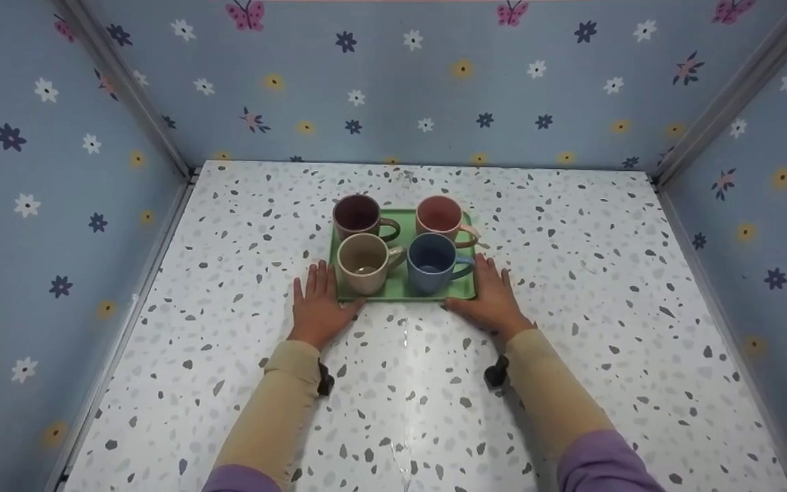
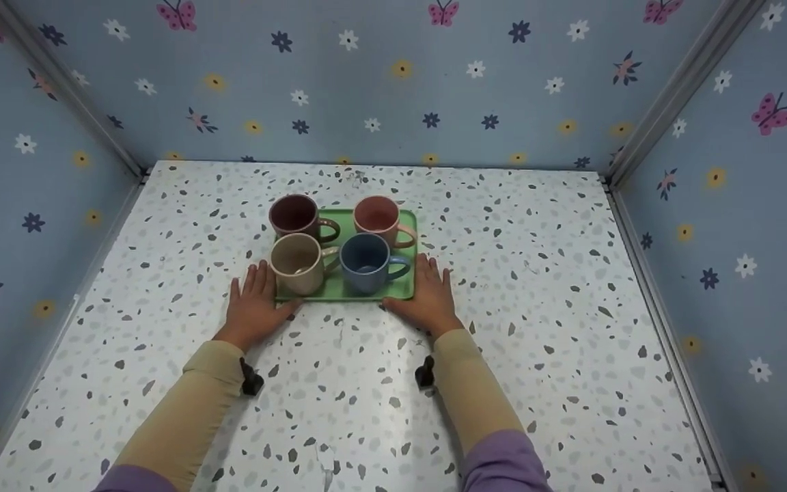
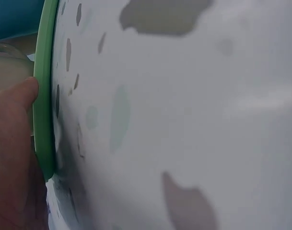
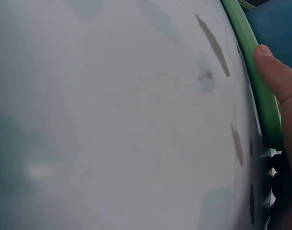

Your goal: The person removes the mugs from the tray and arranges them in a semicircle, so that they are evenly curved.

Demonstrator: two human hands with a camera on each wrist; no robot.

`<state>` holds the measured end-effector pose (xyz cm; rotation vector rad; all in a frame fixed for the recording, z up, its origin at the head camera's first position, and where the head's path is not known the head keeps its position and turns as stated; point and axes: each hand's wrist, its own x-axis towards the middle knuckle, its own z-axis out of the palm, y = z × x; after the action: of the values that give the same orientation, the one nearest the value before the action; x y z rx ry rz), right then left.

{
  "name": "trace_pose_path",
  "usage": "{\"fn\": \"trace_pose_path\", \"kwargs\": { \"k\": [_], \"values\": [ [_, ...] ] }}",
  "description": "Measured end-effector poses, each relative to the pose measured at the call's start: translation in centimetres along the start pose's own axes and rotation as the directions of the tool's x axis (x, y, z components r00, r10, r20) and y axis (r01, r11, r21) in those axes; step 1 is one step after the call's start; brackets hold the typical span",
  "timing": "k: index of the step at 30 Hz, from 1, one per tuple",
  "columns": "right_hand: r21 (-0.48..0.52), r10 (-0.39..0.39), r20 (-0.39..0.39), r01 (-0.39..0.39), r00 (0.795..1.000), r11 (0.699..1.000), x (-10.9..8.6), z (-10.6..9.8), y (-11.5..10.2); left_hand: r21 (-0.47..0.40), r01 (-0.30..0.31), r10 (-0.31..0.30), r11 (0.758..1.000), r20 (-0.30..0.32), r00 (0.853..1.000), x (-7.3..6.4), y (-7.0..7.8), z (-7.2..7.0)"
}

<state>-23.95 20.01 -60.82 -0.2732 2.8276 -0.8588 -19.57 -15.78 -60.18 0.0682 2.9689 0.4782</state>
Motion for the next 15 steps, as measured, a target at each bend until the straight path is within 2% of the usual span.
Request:
{"fn": "trace_pose_path", "kwargs": {
  "k": [5, 9, 15],
  "values": [
    [-0.012, -0.007, 0.024, 0.007, 1.0, 1.0, -0.1, 0.0, 0.1, -0.016, -0.009, 0.009, 1.0, 0.017, 1.0, 0.2, -0.7, 0.7],
    [0.014, -0.02, 0.025, 0.02, 0.999, 1.0, -0.2, -0.5, 0.3, -0.069, -0.031, 0.032, 0.997, 0.015, 0.999, 0.1, -0.8, 0.7],
    [0.203, -0.012, -0.041, 0.021, 0.999, 0.979, -0.2, -2.2, 0.2, -0.115, -0.037, 0.038, 0.993, 0.009, 0.999, -0.1, -0.8, 0.4]
  ]
}}
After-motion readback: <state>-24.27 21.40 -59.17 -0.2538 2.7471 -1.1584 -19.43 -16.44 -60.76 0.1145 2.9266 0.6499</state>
